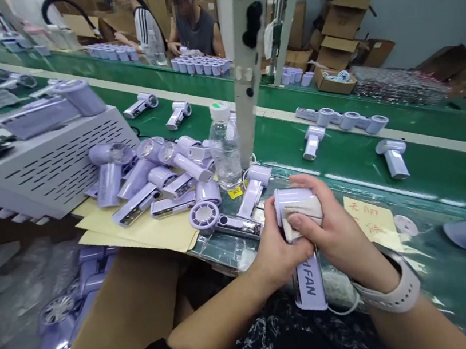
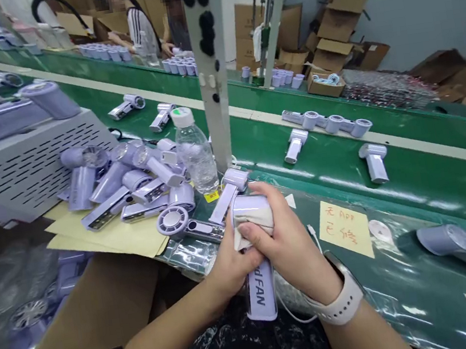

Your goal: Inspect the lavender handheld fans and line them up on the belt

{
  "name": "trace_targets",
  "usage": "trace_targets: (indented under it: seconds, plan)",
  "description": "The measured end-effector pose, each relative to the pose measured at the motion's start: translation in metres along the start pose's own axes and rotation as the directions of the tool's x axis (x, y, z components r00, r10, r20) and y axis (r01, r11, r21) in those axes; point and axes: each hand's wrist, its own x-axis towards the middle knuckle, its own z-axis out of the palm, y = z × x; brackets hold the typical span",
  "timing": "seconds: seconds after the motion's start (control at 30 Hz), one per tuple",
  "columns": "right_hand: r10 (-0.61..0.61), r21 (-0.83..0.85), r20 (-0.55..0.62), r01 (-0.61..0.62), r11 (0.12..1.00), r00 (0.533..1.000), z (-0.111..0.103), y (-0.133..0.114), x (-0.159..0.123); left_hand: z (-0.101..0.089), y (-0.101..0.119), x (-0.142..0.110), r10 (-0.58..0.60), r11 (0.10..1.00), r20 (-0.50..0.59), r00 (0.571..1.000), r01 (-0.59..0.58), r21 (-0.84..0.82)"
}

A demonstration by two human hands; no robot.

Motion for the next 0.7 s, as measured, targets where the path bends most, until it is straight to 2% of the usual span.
trace_targets:
  seconds: [0.1, 0.2, 0.3, 0.37, 0.43, 0.53, 0.6, 0.7]
  plan:
    - [-0.049, -0.059, 0.090, 0.054, 0.997, 0.995, -0.007, 0.010, 0.001, 0.003, -0.013, 0.007, 0.015, 0.999, -0.022, 1.000, -0.015, -0.032]
    - [-0.106, -0.048, 0.130, 0.113, 0.992, 0.986, -0.008, 0.012, 0.000, -0.005, -0.021, 0.011, 0.026, 0.999, -0.031, 0.999, -0.027, -0.032]
    - [-0.094, 0.014, -0.015, 0.095, 0.995, 0.995, 0.009, 0.010, 0.006, -0.018, -0.021, 0.010, 0.024, 0.999, -0.058, 0.998, -0.022, 0.044]
    - [-0.022, 0.096, -0.138, 0.035, 0.995, 0.990, 0.024, 0.010, 0.015, -0.027, -0.017, 0.008, 0.044, 0.995, -0.116, 0.992, -0.033, 0.091]
    - [0.065, 0.180, -0.179, -0.032, 0.983, 0.982, 0.032, 0.014, 0.026, -0.035, -0.011, 0.006, 0.008, 0.992, -0.119, 0.993, 0.008, 0.129]
    - [0.156, 0.266, -0.151, -0.111, 0.957, 0.976, 0.022, 0.030, 0.043, -0.041, 0.002, 0.002, -0.095, 0.986, -0.046, 0.994, 0.100, 0.130]
    - [0.193, 0.269, -0.174, -0.142, 0.953, 0.966, 0.008, 0.043, 0.049, -0.042, 0.010, -0.001, -0.099, 0.989, -0.034, 0.994, 0.103, 0.110]
    - [0.136, 0.076, -0.306, -0.118, 0.990, 0.942, -0.006, 0.050, 0.045, -0.043, 0.020, -0.005, -0.094, 0.989, -0.048, 0.994, 0.099, 0.114]
